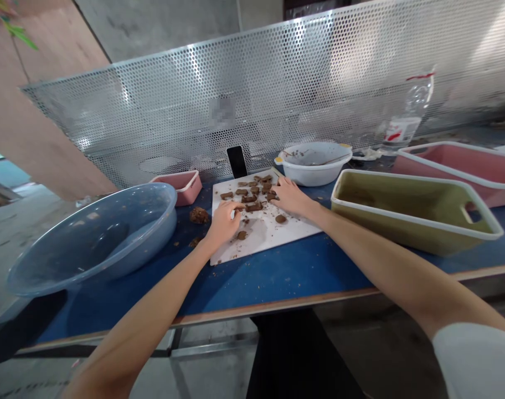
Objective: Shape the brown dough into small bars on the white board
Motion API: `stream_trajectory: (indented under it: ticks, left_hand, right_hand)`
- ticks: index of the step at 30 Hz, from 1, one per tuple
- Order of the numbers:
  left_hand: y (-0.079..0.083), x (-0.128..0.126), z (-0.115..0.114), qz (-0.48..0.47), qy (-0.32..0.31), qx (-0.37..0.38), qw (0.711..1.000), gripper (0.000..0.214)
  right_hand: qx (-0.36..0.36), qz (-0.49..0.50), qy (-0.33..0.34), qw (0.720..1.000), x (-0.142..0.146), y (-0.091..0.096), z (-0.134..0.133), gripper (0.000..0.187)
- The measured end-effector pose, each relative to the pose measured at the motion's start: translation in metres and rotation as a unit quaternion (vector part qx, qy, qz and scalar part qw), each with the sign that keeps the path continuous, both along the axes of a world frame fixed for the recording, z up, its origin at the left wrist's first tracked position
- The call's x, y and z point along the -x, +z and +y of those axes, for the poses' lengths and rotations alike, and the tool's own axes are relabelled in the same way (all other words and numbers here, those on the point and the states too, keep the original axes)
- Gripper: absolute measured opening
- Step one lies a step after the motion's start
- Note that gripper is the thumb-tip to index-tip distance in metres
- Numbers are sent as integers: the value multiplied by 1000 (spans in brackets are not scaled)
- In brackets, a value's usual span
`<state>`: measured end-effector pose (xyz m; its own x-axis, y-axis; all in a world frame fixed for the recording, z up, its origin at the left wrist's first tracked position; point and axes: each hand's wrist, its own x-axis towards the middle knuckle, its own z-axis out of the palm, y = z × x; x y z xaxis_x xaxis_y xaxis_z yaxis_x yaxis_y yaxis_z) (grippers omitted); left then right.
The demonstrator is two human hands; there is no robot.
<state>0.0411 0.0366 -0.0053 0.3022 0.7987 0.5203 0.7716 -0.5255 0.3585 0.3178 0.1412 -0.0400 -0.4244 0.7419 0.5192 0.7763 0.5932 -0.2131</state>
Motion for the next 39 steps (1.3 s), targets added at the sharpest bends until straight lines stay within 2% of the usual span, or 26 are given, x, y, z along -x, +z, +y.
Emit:
stream_trajectory:
  ticks: [5,11,13,16,20,23,29,39]
  left_hand:
    - [1,0,-1,-1,0,3,1000,30]
    - [-1,1,0,-15,-2,-7,1000,27]
    - [-1,1,1,-36,-11,-13,999,23]
    - [0,2,3,-73,-37,-23,996,17]
    - [0,5,8,-82,-67,-18,994,38]
    - [-1,7,11,-81,-79,-14,993,42]
    - [2,7,8,-80,-87,-18,993,35]
    - [8,8,2,-82,-95,-20,992,29]
  right_hand:
    - [18,-20,-35,999,3,0,-3,22]
    - [13,-7,-51,999,8,18,-13,32]
    - [11,23,-27,999,10,27,-19,35]
    - [22,69,45,996,15,39,-32,38]
    - [43,109,149,982,24,50,-50,38]
    - [54,132,203,969,28,53,-58,36]
    - [73,131,219,964,31,53,-60,35]
    - [59,124,226,964,34,55,-65,32]
